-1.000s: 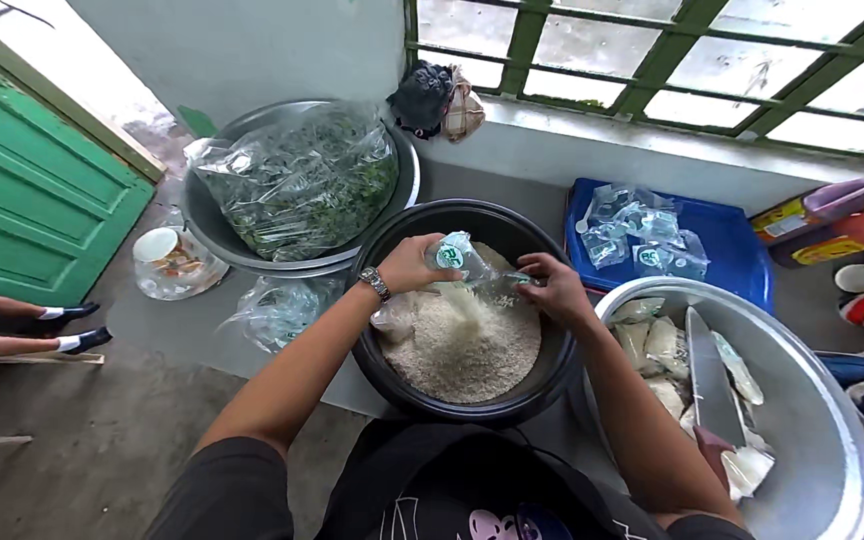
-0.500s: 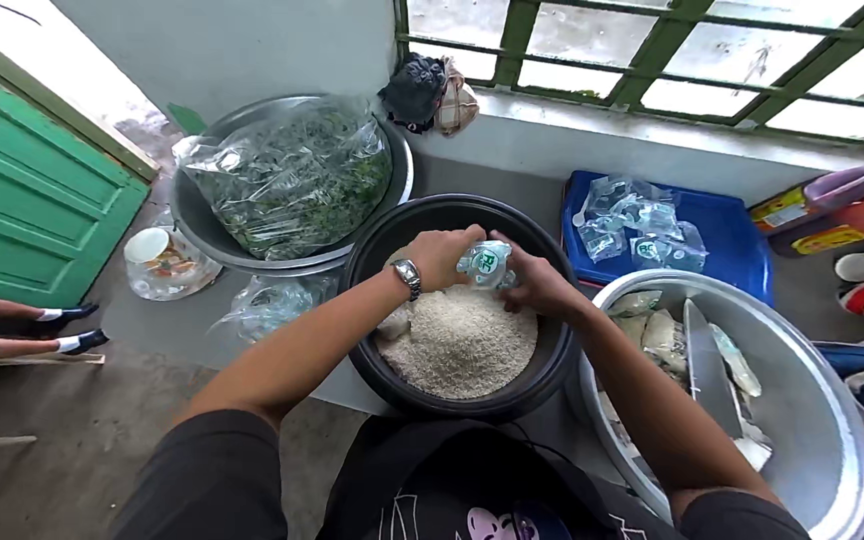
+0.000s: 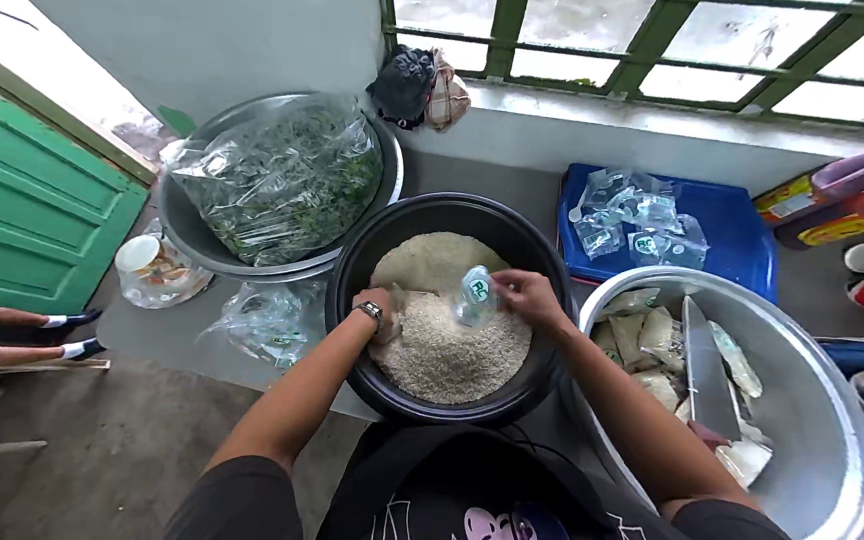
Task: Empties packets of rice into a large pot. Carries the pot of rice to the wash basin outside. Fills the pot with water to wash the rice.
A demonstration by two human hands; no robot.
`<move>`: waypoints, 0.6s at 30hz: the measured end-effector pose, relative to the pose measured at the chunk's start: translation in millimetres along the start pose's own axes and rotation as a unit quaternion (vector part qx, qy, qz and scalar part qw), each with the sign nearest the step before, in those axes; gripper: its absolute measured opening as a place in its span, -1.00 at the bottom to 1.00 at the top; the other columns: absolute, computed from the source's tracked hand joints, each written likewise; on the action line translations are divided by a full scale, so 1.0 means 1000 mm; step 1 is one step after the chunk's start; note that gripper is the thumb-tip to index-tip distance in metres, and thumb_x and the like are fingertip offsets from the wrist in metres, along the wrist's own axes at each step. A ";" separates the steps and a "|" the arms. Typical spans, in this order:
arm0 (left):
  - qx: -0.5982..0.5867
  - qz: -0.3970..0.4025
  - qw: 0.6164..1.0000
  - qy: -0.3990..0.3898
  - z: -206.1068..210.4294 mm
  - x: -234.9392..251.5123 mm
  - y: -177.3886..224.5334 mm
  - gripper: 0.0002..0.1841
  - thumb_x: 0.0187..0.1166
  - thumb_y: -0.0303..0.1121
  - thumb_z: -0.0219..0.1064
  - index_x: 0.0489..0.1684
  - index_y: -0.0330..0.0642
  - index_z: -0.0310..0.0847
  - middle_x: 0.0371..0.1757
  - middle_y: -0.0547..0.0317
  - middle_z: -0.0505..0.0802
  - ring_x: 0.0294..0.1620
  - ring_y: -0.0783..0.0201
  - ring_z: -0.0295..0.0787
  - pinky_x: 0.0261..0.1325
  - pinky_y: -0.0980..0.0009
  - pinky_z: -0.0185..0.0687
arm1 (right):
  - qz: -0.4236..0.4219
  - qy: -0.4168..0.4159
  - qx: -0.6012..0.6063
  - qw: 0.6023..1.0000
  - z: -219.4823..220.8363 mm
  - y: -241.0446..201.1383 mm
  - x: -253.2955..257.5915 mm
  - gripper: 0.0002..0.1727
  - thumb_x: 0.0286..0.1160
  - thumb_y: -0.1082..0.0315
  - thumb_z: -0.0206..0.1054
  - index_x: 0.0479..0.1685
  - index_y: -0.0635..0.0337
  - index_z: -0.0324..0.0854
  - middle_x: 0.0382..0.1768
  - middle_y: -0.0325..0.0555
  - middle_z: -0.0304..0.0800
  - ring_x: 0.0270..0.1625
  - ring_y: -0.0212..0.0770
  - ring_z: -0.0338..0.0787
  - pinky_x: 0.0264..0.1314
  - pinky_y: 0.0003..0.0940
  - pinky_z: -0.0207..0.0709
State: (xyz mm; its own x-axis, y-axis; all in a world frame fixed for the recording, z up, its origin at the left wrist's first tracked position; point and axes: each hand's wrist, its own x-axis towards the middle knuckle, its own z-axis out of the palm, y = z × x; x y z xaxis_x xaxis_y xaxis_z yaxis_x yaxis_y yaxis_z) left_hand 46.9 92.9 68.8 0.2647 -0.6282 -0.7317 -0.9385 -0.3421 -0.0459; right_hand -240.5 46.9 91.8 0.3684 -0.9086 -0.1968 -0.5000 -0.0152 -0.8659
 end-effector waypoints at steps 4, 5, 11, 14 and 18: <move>-0.018 0.010 0.999 0.035 0.007 0.007 -0.001 -0.41 0.48 -0.18 0.56 0.29 -0.53 0.61 0.34 -0.44 0.74 0.45 -0.37 0.64 0.41 -0.33 0.54 | 0.019 -0.058 -0.078 0.995 0.011 0.015 0.004 -0.75 0.74 0.34 0.22 0.10 0.26 0.76 0.01 0.06 0.89 -0.12 -0.11 0.92 0.08 -0.08 0.81; -0.041 0.019 0.997 0.064 0.007 0.006 -0.003 -0.39 0.52 -0.19 0.53 0.36 -0.53 0.55 0.40 -0.47 0.68 0.53 -0.39 0.55 0.47 -0.32 0.49 | 0.037 -0.060 -0.052 0.996 0.014 0.014 0.004 -0.75 0.75 0.35 0.22 0.09 0.30 0.76 0.00 0.06 0.89 -0.13 -0.15 0.92 0.06 -0.15 0.82; -0.262 0.192 0.933 0.156 0.025 -0.032 0.018 -0.18 0.49 0.22 0.47 0.46 -0.37 0.53 0.49 -0.36 0.63 0.58 -0.31 0.49 0.61 -0.26 0.37 | 0.096 -0.029 0.172 0.980 0.021 0.015 0.007 -0.84 0.66 0.52 0.31 0.06 0.46 0.63 -0.14 0.08 0.87 -0.27 -0.21 0.93 -0.07 -0.30 0.87; -0.179 0.257 0.943 0.107 0.041 -0.039 0.041 0.01 0.21 0.40 0.54 0.55 -0.24 0.53 0.57 -0.22 0.62 0.68 -0.25 0.38 0.70 -0.25 0.20 | 0.102 -0.033 0.244 0.964 0.022 0.007 0.005 -0.84 0.72 0.55 0.21 0.10 0.46 0.59 -0.12 0.09 0.85 -0.25 -0.19 0.92 -0.05 -0.29 0.86; -0.255 0.274 0.924 0.079 0.051 -0.036 0.054 -0.54 0.64 -0.08 0.40 0.05 -0.44 0.72 0.18 -0.31 0.78 0.36 -0.20 0.63 0.52 -0.15 0.42 | 0.068 -0.040 0.317 0.945 0.028 0.003 0.000 -0.81 0.76 0.55 0.13 0.16 0.41 0.58 0.00 0.09 0.82 -0.10 -0.16 0.91 0.12 -0.23 0.83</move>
State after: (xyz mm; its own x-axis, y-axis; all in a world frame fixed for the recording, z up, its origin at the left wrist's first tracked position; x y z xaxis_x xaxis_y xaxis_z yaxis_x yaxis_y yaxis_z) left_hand -24.3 132.9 58.0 -0.1534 -0.8847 -0.4401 -0.7253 -0.2017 0.6583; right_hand -220.1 58.4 76.6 0.4053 -0.8492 -0.3385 0.0145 0.3762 -0.9264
